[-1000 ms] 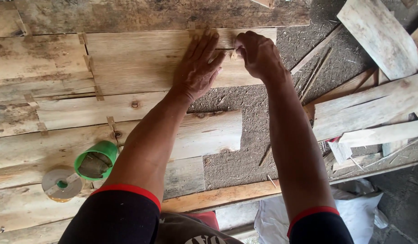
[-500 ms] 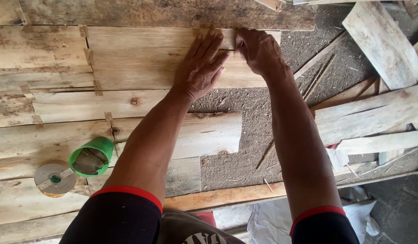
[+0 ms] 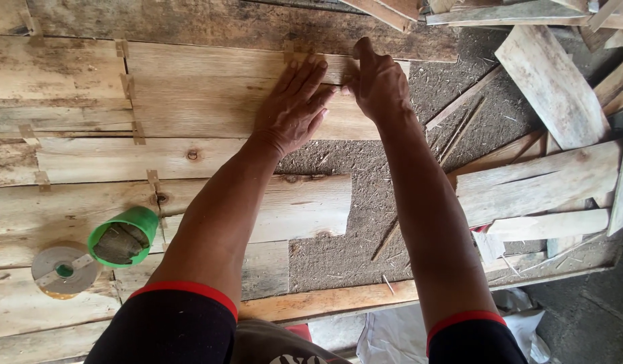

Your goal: Arranging wood strips and marking them with a pencil for further processing.

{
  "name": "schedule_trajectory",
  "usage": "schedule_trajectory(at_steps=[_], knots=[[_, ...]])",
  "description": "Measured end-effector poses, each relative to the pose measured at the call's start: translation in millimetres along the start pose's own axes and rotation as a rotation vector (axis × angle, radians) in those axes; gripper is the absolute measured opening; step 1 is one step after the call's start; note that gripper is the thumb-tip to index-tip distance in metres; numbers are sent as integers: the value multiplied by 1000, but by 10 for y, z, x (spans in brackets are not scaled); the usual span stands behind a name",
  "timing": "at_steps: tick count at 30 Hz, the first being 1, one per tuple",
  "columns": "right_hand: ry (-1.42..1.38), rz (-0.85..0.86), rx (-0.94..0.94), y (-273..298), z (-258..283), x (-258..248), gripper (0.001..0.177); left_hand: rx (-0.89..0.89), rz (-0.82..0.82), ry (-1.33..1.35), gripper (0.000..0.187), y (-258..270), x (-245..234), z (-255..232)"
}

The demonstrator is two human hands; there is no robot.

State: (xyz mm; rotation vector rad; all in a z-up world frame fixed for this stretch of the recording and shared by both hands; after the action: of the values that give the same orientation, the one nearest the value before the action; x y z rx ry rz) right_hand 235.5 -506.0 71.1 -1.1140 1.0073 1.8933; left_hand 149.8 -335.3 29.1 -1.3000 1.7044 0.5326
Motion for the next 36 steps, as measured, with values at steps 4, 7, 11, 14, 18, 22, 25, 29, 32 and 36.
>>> schedule_trajectory(at_steps=[4, 7, 11, 14, 18, 22, 25, 29, 32, 36], knots=[[44, 30, 121, 3, -195, 32, 41, 16, -67, -58, 78, 19, 69, 13], [-55, -12, 180, 51, -247, -57, 49, 30, -105, -59, 83, 43, 39, 9], [-391, 61, 327, 10, -232, -128, 40, 29, -100, 5, 86, 18, 15, 17], [-445, 87, 421, 10, -131, -123, 39, 20, -103, 10, 85, 70, 59, 9], [-470, 22, 470, -39, -287, -32, 31, -17, 26, -78, 77, -1, -8, -35], [-468, 16, 469, -82, -209, -96, 28, -14, -21, -27, 73, -11, 10, 15], [-431, 43, 495, -61, -293, -14, 30, -20, -7, -49, 63, -27, -28, -39], [-249, -7, 314, -11, -506, 176, 36, -107, 186, -101, 47, -85, -71, -63], [-79, -99, 125, 65, -390, 117, 49, -91, 145, -127, 48, -84, -65, -60], [-89, -159, -44, 233, -346, 157, 62, -98, 147, -107, 49, -77, -103, -74]])
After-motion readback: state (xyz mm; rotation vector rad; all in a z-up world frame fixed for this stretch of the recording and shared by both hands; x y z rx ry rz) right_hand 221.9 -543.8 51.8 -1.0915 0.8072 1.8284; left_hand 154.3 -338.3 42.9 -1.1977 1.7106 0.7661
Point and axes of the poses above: each hand's wrist, its own y-axis away from the middle knuckle, its own x-axis out of the palm, z = x × y, the point moved 5 cm from there along -y, towards the middle knuckle, and after that the axes turned 11 degrees about -x, right-handed, at the moved point
